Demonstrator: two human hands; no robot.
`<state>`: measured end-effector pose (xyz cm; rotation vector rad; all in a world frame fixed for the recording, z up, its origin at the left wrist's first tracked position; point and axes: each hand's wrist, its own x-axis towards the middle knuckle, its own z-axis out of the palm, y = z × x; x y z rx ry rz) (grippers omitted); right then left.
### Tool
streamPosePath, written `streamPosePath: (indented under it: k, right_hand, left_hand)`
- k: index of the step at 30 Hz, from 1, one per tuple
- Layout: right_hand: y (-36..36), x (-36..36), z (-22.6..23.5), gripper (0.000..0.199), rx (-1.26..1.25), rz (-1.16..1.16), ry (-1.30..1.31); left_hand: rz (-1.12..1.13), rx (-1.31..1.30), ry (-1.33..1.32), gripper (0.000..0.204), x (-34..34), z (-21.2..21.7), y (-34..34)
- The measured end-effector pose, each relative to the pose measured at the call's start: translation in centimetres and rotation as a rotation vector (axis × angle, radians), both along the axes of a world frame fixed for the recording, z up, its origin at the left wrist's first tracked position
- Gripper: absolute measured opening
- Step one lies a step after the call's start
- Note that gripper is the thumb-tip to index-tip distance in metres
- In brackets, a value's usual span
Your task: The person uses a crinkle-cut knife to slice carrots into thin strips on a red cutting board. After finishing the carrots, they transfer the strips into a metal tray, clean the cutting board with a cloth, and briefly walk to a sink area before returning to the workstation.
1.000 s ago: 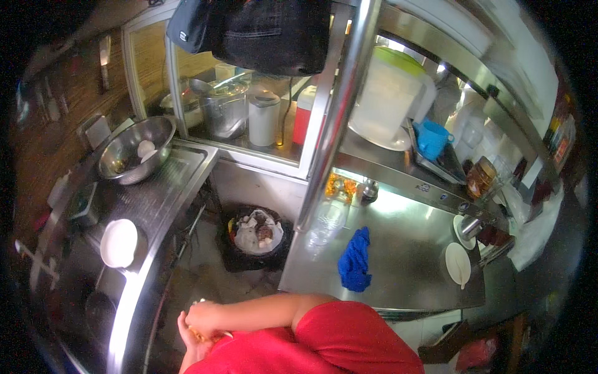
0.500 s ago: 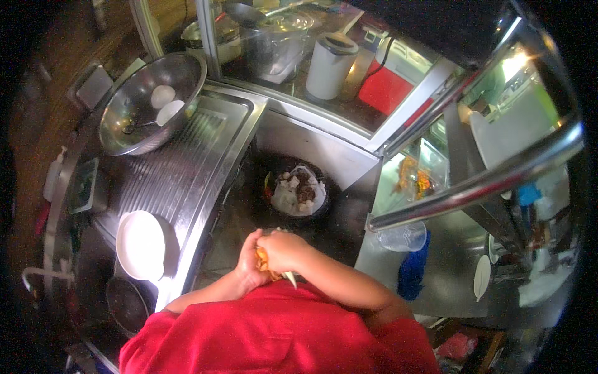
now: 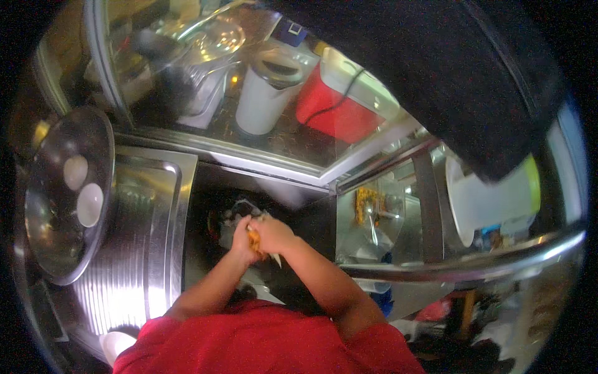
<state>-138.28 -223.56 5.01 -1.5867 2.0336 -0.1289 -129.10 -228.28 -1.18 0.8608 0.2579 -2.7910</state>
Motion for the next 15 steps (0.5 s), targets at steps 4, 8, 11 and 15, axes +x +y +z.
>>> streamPosePath:
  k: [4, 8, 11, 15]
  right_hand:
    - [-3.3, -3.6, -2.9, 0.04, -0.043, -0.14, 0.015]
    - [-4.9, -4.3, -6.4, 0.061, -0.071, -0.208, 0.024]
    - [-5.6, -4.7, -7.3, 0.074, -0.031, -0.235, -0.053]
    - [-5.3, -5.6, -7.1, 0.067, 0.006, -0.184, -0.035]
  left_hand:
    - [0.034, -0.053, -0.078, 0.032, -4.7, -3.1, -4.3]
    - [0.071, -0.249, -0.314, 0.03, -6.4, -7.6, -7.0]
    - [0.053, -0.32, -0.448, 0.033, -7.2, -9.6, -7.9]
    - [-0.227, -0.773, -0.743, 0.039, -8.7, -16.1, -8.0]
